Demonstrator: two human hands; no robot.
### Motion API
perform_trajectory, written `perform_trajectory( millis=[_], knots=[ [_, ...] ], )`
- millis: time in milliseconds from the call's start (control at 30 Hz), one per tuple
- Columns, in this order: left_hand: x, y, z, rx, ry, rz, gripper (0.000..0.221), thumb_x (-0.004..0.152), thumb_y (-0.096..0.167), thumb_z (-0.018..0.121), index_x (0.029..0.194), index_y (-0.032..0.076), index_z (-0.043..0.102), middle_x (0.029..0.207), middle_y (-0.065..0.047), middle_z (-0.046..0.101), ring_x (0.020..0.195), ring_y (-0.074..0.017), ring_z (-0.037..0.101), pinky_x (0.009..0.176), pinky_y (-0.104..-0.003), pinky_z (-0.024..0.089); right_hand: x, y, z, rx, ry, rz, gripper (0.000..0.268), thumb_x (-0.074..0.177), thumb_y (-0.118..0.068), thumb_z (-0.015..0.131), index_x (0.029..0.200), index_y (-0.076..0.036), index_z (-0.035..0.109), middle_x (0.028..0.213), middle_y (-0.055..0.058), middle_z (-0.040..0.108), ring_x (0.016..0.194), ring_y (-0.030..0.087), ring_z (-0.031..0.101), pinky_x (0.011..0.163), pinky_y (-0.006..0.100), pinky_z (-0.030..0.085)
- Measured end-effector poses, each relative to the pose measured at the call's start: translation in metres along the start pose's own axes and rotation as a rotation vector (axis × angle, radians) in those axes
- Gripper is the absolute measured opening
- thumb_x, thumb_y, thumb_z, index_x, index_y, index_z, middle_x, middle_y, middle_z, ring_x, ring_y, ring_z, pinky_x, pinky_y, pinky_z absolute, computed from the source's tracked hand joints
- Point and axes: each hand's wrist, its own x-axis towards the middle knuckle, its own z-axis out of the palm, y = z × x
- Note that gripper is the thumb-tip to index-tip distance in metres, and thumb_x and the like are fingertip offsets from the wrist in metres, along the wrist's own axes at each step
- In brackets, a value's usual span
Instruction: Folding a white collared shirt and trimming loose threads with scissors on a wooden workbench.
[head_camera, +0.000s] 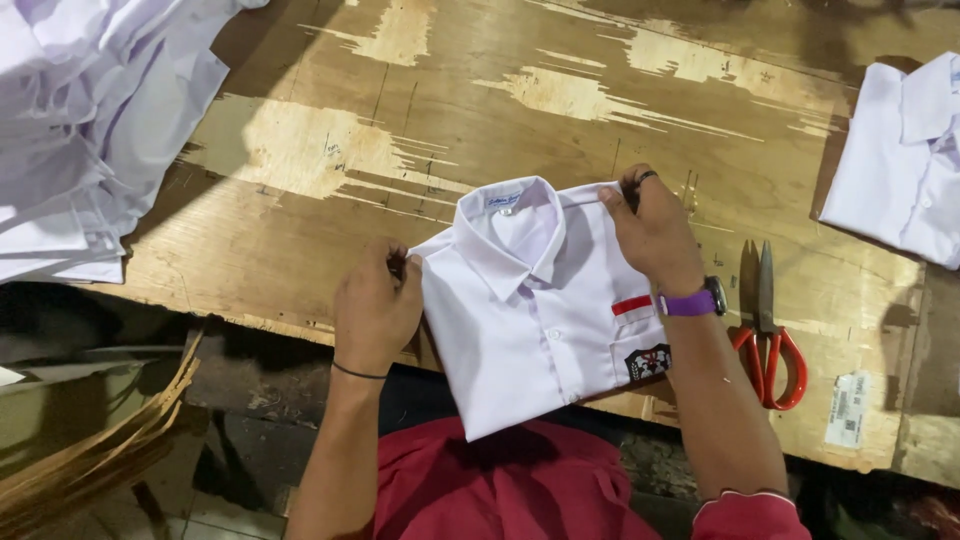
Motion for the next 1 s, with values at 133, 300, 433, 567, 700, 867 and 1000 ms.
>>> perform_trajectory(
  millis=[133, 300, 433, 567, 700, 867, 1000],
  knots=[
    [0.006, 0.002, 0.008, 0.0, 0.014, -0.016, 0.022, 0.101, 0.025, 0.057, 0.113, 0.008, 0.061, 0.095, -0.02, 0.075, 0.093, -0.0442, 0.073, 0.082, -0.058, 0.055, 0.001, -0.008, -0.005, 0.34, -0.007, -0.003, 0.015, 0.104, -0.01, 0.065, 0.117, -0.005, 0.059, 0.086, 0.0, 0.054, 0.074, 0.011, 0.053, 0.068, 0.022, 0.044],
    [0.005, 0.037, -0.006, 0.103, -0.002, -0.008, 0.034, 0.101, 0.037, 0.055, 0.123, 0.011, 0.059, 0.11, -0.018, 0.072, 0.102, -0.0466, 0.07, 0.089, -0.062, 0.053, -0.005, -0.011, -0.003, 0.331, 0.046, -0.051, 0.018, 0.106, -0.01, 0.062, 0.123, -0.004, 0.062, 0.096, 0.011, 0.066, 0.082, 0.017, 0.06, 0.076, 0.031, 0.049],
    [0.011, 0.036, -0.006, 0.169, -0.116, -0.033, 0.046, 0.098, 0.048, 0.06, 0.127, 0.013, 0.061, 0.117, -0.017, 0.068, 0.109, -0.0466, 0.068, 0.091, -0.062, 0.055, -0.012, -0.02, -0.007, 0.244, 0.035, 0.018, 0.029, 0.098, -0.02, 0.072, 0.125, -0.01, 0.066, 0.108, 0.011, 0.073, 0.099, 0.022, 0.07, 0.09, 0.037, 0.053],
    [0.017, 0.023, -0.005, 0.091, -0.187, -0.06, 0.046, 0.095, 0.047, 0.064, 0.125, 0.012, 0.064, 0.121, -0.017, 0.067, 0.116, -0.0466, 0.065, 0.096, -0.061, 0.053, -0.009, -0.01, -0.004, 0.359, 0.003, 0.017, 0.037, 0.093, -0.012, 0.077, 0.128, -0.01, 0.065, 0.103, 0.007, 0.069, 0.09, 0.015, 0.064, 0.083, 0.03, 0.052],
    [0.022, 0.01, 0.008, -0.266, -0.153, -0.08, 0.034, 0.095, 0.034, 0.068, 0.118, 0.01, 0.065, 0.107, -0.014, 0.066, 0.106, -0.0354, 0.064, 0.09, -0.048, 0.052, -0.008, -0.011, -0.007, 0.431, -0.032, 0.078, 0.038, 0.094, -0.017, 0.077, 0.13, -0.016, 0.065, 0.107, 0.006, 0.071, 0.088, 0.015, 0.067, 0.079, 0.03, 0.055],
    [0.043, -0.012, 0.036, -0.644, -0.052, -0.119, 0.022, 0.1, 0.024, 0.067, 0.114, 0.007, 0.062, 0.097, -0.007, 0.064, 0.087, -0.0196, 0.061, 0.078, -0.033, 0.053, -0.005, 0.007, -0.005, 0.422, -0.092, 0.135, 0.043, 0.092, -0.019, 0.078, 0.132, -0.01, 0.064, 0.101, 0.008, 0.073, 0.082, 0.016, 0.066, 0.074, 0.029, 0.054],
    [0.048, 0.002, 0.032, -0.679, -0.002, -0.062, 0.02, 0.098, 0.017, 0.07, 0.114, 0.006, 0.064, 0.097, -0.008, 0.067, 0.081, -0.0167, 0.062, 0.072, -0.027, 0.054, -0.014, -0.005, -0.012, 0.488, -0.034, 0.064, 0.04, 0.092, -0.013, 0.077, 0.13, -0.011, 0.065, 0.09, 0.004, 0.069, 0.075, 0.01, 0.061, 0.068, 0.023, 0.051]
  ],
)
